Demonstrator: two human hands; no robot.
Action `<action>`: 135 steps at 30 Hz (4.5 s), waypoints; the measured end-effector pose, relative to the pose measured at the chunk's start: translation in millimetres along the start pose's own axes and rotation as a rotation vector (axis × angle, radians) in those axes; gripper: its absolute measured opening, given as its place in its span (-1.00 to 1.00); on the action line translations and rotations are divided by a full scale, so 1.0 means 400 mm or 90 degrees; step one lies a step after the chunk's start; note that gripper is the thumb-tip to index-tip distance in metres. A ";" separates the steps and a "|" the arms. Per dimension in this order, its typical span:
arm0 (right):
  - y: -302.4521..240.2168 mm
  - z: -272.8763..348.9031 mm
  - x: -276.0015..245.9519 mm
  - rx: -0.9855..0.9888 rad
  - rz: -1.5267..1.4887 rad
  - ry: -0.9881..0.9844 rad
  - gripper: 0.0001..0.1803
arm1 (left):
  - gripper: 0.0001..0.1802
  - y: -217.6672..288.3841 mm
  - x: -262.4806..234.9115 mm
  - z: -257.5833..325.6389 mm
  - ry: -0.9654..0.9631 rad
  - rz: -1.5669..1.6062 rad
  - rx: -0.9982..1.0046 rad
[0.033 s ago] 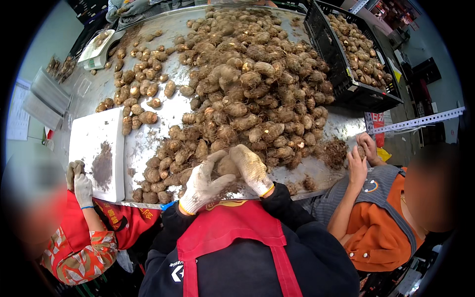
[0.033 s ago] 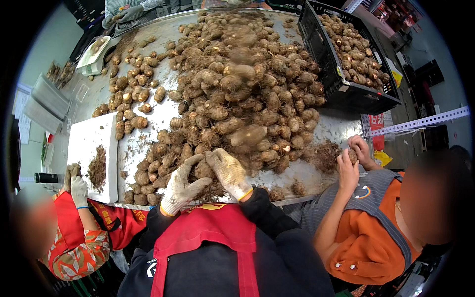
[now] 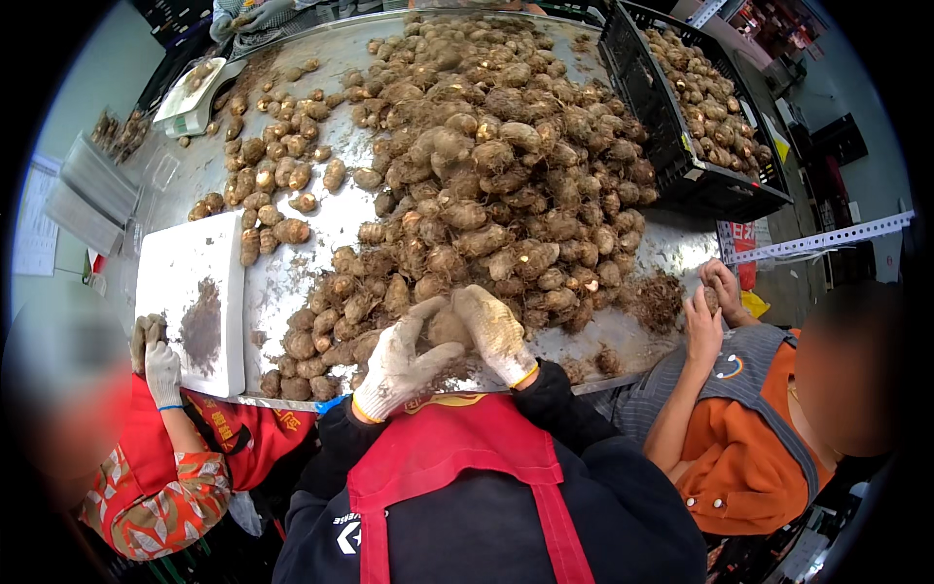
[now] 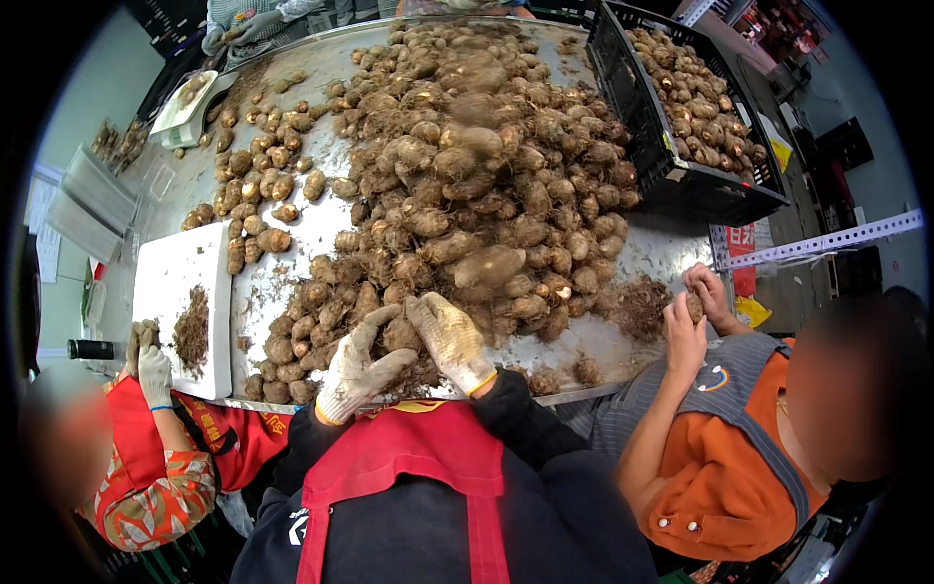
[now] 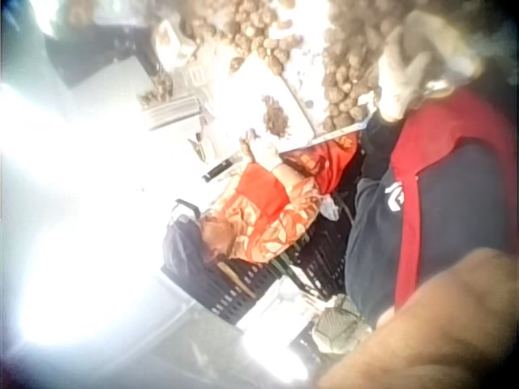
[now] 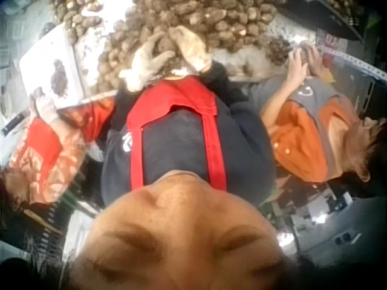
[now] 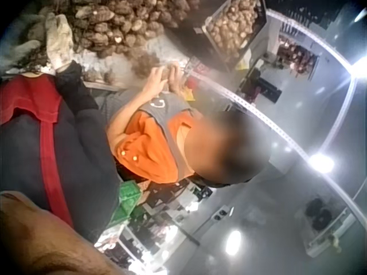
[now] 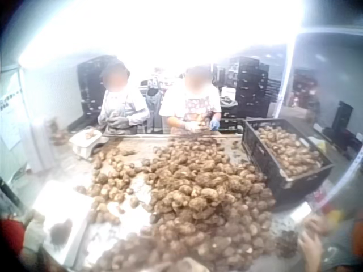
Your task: The person cleans a large pile of root vegetables on a metal table by hand, removing dirt and small roots. They work alongside other people who are also cleaning vegetables. The cleaned vegetables are placed into a black crate.
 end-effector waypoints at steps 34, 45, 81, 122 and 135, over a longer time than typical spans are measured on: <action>0.160 -0.159 -0.192 0.022 0.372 0.243 -0.82 | -0.62 -0.200 -0.185 0.098 0.310 0.094 -0.087; 0.107 -0.085 -0.180 0.143 0.234 0.223 -0.23 | -0.34 -0.039 -0.072 -0.002 0.132 -0.234 0.073; 0.072 -0.115 -0.040 0.126 0.500 0.043 -0.15 | -0.40 -0.275 -0.439 -0.376 0.123 -0.645 0.092; 0.174 -0.075 0.011 0.135 0.679 -0.044 -0.29 | -0.36 -0.409 -0.926 -0.780 0.093 -0.845 -0.238; 0.211 -0.035 0.019 0.190 0.709 -0.061 -0.30 | -0.26 -0.351 -0.628 -0.273 -0.035 -0.706 -0.012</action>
Point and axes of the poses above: each hand's wrist, its own z-axis away from the middle knuckle, its own x-axis out of the palm, y = z × x, the point moved 5 cm from there along -z, towards the middle knuckle, and after that the axes turned 12 degrees about z, right-handed, at the moved point
